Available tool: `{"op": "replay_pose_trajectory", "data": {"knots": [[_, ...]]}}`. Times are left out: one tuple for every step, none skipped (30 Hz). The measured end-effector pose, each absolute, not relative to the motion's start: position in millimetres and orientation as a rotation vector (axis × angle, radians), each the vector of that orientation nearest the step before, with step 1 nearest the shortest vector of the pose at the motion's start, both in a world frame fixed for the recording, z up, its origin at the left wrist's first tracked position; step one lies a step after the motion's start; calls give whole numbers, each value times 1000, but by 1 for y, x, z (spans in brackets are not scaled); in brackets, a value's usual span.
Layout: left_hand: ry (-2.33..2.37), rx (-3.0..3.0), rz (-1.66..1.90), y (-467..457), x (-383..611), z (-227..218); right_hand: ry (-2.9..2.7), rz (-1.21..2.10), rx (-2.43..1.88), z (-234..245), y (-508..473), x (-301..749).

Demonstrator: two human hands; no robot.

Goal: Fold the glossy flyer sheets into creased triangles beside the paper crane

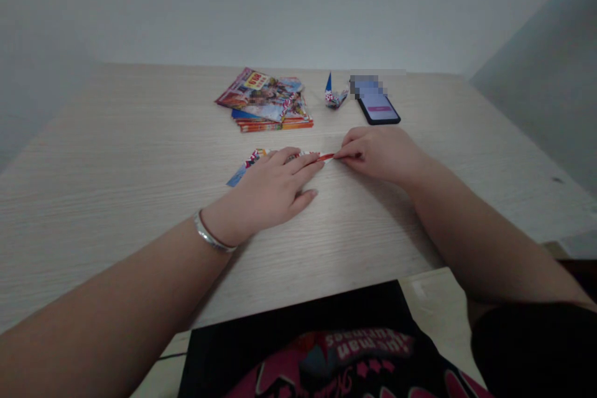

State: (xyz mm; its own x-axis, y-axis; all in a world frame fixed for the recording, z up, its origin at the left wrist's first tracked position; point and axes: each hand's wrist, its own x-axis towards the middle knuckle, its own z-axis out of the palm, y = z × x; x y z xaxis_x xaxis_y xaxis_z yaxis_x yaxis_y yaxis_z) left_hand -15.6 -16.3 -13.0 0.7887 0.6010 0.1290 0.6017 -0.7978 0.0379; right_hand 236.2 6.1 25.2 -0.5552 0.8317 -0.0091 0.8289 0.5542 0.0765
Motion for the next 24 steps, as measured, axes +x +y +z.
{"op": "replay_pose_trajectory", "data": {"knots": [[-996, -2965, -208, -16, -15, -13, 2735, 98, 1461, 24, 7, 237], [-996, -2963, -203, -16, -15, -13, 2743, 92, 1461, 24, 8, 239], [-998, -2962, -196, -16, -15, -13, 2754, 80, 1461, 23, 10, 240], [-1002, -2960, -191, -16, -15, -13, 2767, 66, 1462, 22, 11, 242], [-1003, -2957, -188, -16, -15, -13, 2777, 52, 1469, 22, 12, 244], [-1002, -2955, -190, -17, -14, -13, 2781, 41, 1485, 21, 14, 246], [-996, -2953, -193, -17, -14, -13, 2778, 33, 1510, 21, 14, 247], [-991, -2952, -193, -17, -14, -13, 2773, 25, 1532, 22, 14, 248], [-990, -2952, -193, -17, -14, -13, 2773, 17, 1542, 22, 14, 248], [-992, -2952, -190, -17, -14, -12, 2781, 10, 1533, 22, 13, 247], [-996, -2955, -184, -17, -14, -12, 2795, 6, 1507, 23, 12, 246], [-1001, -2958, -180, -17, -14, -12, 2811, 9, 1472, 23, 11, 244], [-1002, -2963, -180, -17, -14, -11, 2824, 19, 1439, 23, 10, 242], [-999, -2966, -186, -16, -14, -12, 2827, 33, 1418, 24, 9, 241], [-992, -2969, -194, -16, -14, -12, 2821, 46, 1409, 24, 9, 240], [-985, -2971, -201, -16, -14, -12, 2809, 57, 1412, 24, 8, 239], [-981, -2970, -207, -16, -14, -12, 2797, 65, 1418, 24, 8, 238], [-981, -2970, -208, -16, -14, -12, 2785, 71, 1423, 24, 8, 238], [-984, -2969, -204, -16, -14, -12, 2772, 78, 1429, 24, 9, 238], [-990, -2967, -197, -16, -14, -12, 2761, 85, 1436, 24, 9, 239], [-997, -2966, -192, -17, -14, -12, 2750, 94, 1443, 24, 10, 240], [-1003, -2965, -189, -17, -14, -12, 2739, 103, 1450, 24, 10, 240], [-1006, -2965, -191, -17, -14, -12, 2727, 107, 1457, 24, 11, 241], [-1005, -2966, -198, -17, -14, -11, 2717, 106, 1461, 25, 12, 241]]}}
